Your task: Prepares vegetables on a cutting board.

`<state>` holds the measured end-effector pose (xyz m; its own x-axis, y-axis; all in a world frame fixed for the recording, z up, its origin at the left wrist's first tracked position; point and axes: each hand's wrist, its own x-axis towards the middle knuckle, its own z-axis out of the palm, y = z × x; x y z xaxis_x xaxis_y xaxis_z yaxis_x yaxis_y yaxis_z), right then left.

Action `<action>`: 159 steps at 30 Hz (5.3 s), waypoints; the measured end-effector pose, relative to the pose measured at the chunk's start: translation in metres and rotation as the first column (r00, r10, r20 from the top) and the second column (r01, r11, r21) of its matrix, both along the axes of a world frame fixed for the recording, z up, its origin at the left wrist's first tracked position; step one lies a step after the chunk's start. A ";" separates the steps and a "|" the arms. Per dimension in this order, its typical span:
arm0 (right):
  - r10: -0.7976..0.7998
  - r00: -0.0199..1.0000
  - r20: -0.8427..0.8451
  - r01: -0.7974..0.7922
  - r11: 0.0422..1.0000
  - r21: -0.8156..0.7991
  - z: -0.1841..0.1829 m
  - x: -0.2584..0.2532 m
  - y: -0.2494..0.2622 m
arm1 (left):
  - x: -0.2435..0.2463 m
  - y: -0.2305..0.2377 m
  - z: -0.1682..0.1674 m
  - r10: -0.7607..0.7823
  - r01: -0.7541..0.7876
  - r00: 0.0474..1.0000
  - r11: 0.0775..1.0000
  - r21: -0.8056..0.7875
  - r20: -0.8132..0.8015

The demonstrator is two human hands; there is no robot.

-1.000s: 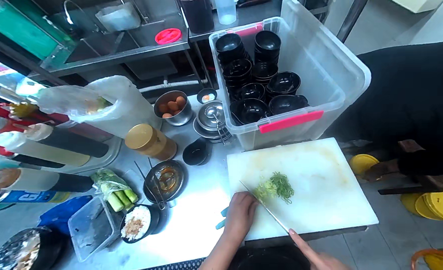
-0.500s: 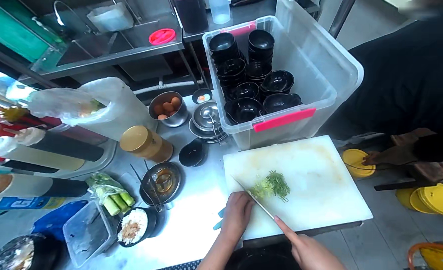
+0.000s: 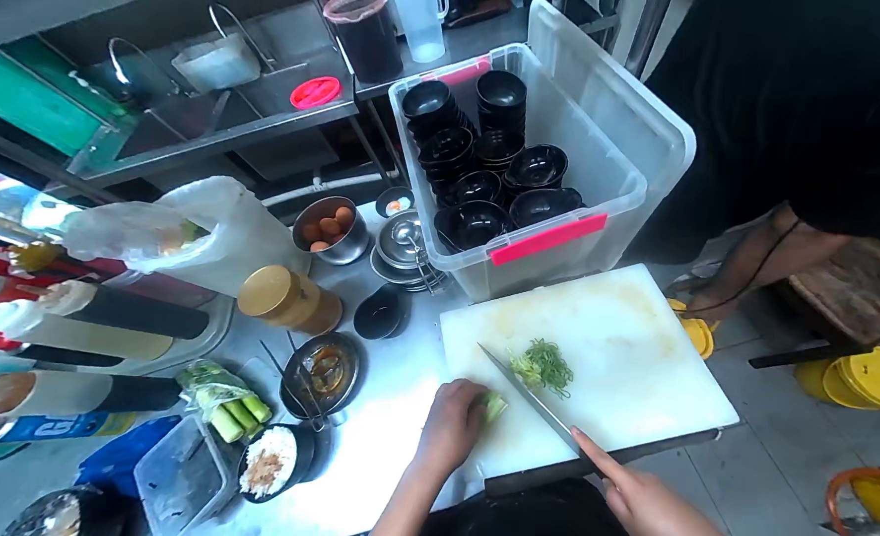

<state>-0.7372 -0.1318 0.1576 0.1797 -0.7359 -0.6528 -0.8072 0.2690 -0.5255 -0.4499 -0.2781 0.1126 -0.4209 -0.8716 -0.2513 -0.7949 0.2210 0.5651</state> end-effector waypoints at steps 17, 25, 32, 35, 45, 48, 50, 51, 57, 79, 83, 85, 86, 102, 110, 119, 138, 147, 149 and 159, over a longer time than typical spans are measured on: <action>0.005 1.000 -0.015 -0.006 1.000 -0.027 -0.010 0.004 -0.004 | 0.004 -0.004 0.004 0.103 -0.108 0.994 0.969 0.224 0.036; 0.017 1.000 -0.004 -0.017 1.000 -0.024 -0.009 0.002 -0.005 | 0.046 -0.014 0.001 0.248 -0.234 0.969 0.934 -0.270 0.018; 0.027 1.000 -0.010 -0.027 0.999 -0.039 -0.010 0.001 -0.007 | -0.013 0.042 0.006 -0.112 0.114 0.993 0.966 -0.233 0.023; 0.038 0.999 -0.024 -0.039 0.998 -0.043 -0.009 0.001 -0.009 | -0.025 0.057 -0.021 -0.158 0.153 0.987 0.937 -0.315 0.010; 0.025 0.999 -0.029 -0.026 0.999 -0.037 -0.008 0.004 -0.007 | -0.025 0.030 -0.047 -0.031 -0.044 0.989 0.869 -0.493 -0.143; 0.022 0.999 -0.033 -0.023 0.999 -0.029 -0.007 0.006 -0.007 | -0.026 0.025 -0.044 -0.015 -0.054 0.988 0.894 -0.445 -0.151; 0.019 0.999 -0.037 -0.020 1.000 -0.021 -0.008 0.006 -0.008 | -0.023 0.027 -0.038 0.004 -0.071 0.984 0.929 -0.364 -0.181; 0.016 0.999 -0.035 -0.017 1.000 -0.020 -0.008 0.006 -0.008 | -0.020 0.029 -0.034 0.023 -0.088 0.980 0.940 -0.329 -0.196; 0.024 0.997 -0.073 -0.029 0.997 -0.070 -0.010 0.010 -0.002 | -0.016 0.036 -0.040 0.035 -0.117 0.974 0.925 -0.361 -0.225; 0.011 0.988 -0.157 -0.040 0.982 -0.184 -0.002 0.020 0.011 | -0.030 0.036 -0.052 -0.135 0.043 0.982 0.844 -0.535 -0.133; -0.006 0.987 -0.161 -0.034 0.970 -0.240 0.008 0.020 0.016 | -0.034 0.034 -0.047 -0.137 0.069 0.987 0.839 -0.540 -0.086; -0.010 0.988 -0.155 -0.031 0.965 -0.259 0.014 0.019 0.021 | -0.036 0.034 -0.044 -0.134 0.074 0.988 0.843 -0.533 -0.074; -0.006 0.989 -0.151 -0.031 0.970 -0.243 0.017 0.018 0.023 | -0.037 0.034 -0.044 -0.129 0.070 0.989 0.845 -0.530 -0.074; 0.059 0.986 -0.154 -0.071 0.995 -0.074 0.031 0.016 0.023 | -0.037 0.033 -0.046 -0.023 -0.072 0.978 0.894 -0.442 -0.205; 0.056 0.975 -0.213 -0.077 0.993 -0.092 0.006 0.025 0.000 | -0.040 0.026 -0.037 -0.047 0.005 0.993 0.933 -0.361 -0.108; 0.100 0.974 -0.203 -0.112 0.993 -0.044 0.029 0.010 0.025 | -0.048 0.012 -0.014 -0.055 0.061 0.998 0.986 -0.158 0.042; 0.090 0.981 -0.170 -0.106 0.990 -0.090 0.028 0.016 0.009 | -0.045 0.017 -0.020 -0.008 0.001 0.999 0.979 -0.203 -0.036; 0.117 0.979 -0.168 -0.122 0.992 -0.023 0.020 0.021 -0.005 | -0.044 0.019 -0.023 -0.007 -0.005 0.999 0.975 -0.223 -0.054; 0.113 0.984 -0.140 -0.120 0.992 -0.044 0.029 0.016 0.005 | -0.044 0.018 -0.022 -0.006 -0.012 0.997 0.970 -0.242 -0.073; 0.119 0.986 -0.120 -0.128 0.990 -0.065 0.024 0.016 -0.003 | -0.042 0.017 -0.024 -0.002 -0.019 0.997 0.968 -0.249 -0.083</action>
<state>-0.7213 -0.1350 0.1815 0.1989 -0.7588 -0.6203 -0.8881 0.1280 -0.4414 -0.4915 -0.2614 0.0887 -0.4236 -0.9058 0.0096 -0.7504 0.3568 0.5564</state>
